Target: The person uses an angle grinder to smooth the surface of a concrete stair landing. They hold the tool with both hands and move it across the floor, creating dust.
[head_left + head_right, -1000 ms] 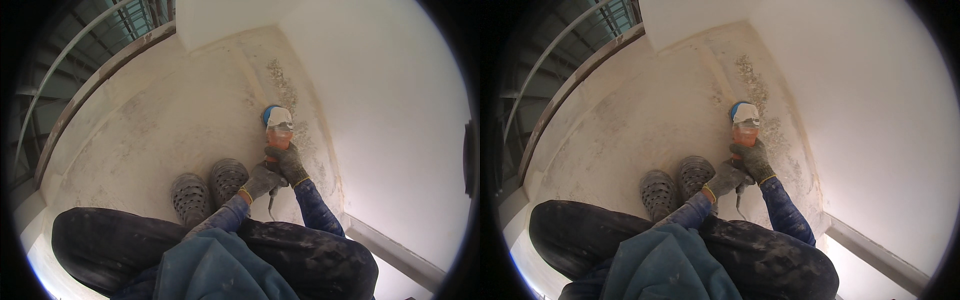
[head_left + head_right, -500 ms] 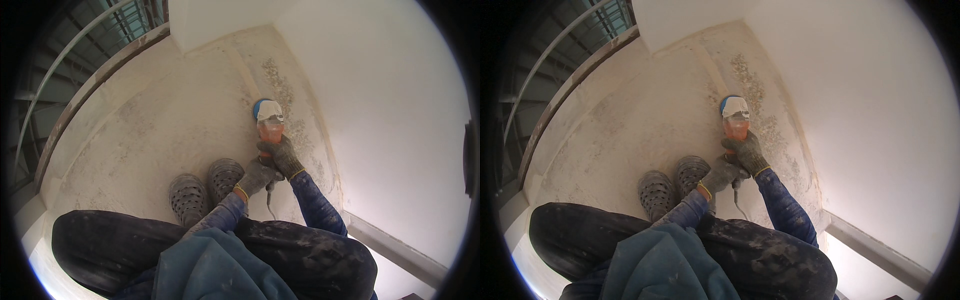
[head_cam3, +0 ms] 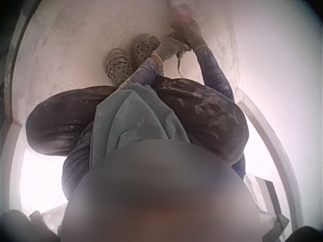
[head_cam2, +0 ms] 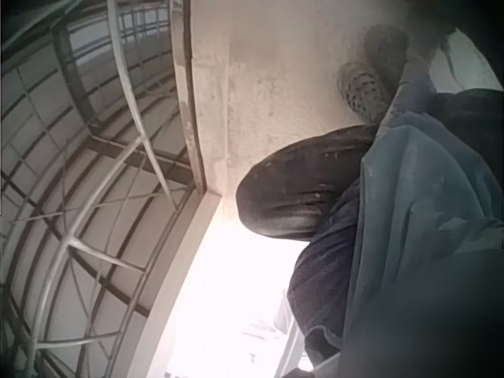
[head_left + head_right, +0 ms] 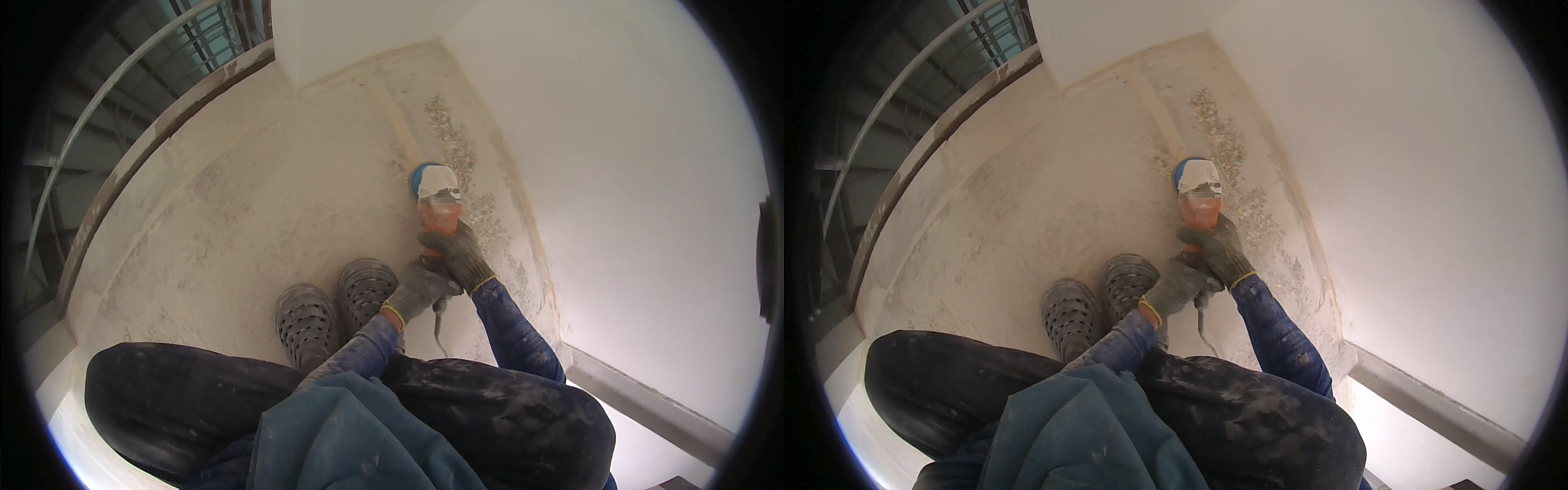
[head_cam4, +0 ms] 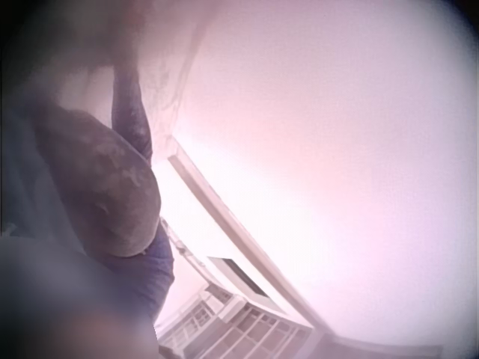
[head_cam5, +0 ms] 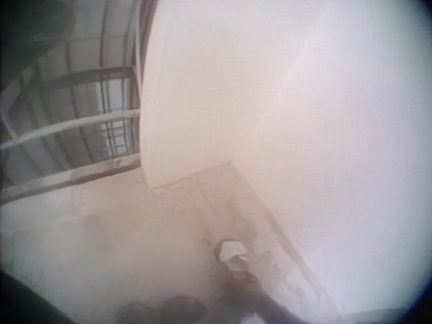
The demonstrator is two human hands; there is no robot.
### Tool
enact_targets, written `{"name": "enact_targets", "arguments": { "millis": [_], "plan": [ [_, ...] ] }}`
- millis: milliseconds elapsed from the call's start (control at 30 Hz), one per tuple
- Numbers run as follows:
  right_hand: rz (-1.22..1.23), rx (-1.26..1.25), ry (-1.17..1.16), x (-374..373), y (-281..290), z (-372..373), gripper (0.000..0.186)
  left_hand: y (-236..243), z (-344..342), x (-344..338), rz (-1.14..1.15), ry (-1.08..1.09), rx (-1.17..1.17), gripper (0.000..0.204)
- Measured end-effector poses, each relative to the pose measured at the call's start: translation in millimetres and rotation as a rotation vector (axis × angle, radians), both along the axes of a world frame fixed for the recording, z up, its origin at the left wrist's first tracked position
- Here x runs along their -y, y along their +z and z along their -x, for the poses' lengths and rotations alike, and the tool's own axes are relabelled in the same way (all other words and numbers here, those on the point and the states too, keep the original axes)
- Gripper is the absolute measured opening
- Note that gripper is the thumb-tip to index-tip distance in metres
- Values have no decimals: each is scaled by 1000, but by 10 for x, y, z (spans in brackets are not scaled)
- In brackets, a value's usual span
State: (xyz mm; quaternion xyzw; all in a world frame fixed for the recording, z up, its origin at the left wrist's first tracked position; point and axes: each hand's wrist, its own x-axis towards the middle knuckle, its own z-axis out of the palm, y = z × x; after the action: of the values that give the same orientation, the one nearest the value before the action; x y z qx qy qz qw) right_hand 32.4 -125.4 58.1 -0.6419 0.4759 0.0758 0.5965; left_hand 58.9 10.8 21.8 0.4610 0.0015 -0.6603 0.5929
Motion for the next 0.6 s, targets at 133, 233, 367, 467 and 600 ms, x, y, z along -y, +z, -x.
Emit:
{"name": "enact_targets", "arguments": {
  "millis": [133, 233, 367, 467, 600],
  "plan": [
    [-38, -70, -4, -1, 21, -55, 54, -18, -2, -6, 23, 32, -8, 13],
    [-26, -67, -39, -25, 44, 2, 54, -42, 47, 5, 39, -12, -48, 18],
    [-44, -65, -156, -42, 70, 151, 53, -16, 167, 39, -1, -95, 45, 22],
    [-59, -91, -156, -30, 66, 161, 53, 12, 178, 29, -3, -46, 50, 24],
    [-12, -34, -49, -26, 63, 60, 53, 4, 60, -6, 25, -22, -18, 23]
  ]
}}
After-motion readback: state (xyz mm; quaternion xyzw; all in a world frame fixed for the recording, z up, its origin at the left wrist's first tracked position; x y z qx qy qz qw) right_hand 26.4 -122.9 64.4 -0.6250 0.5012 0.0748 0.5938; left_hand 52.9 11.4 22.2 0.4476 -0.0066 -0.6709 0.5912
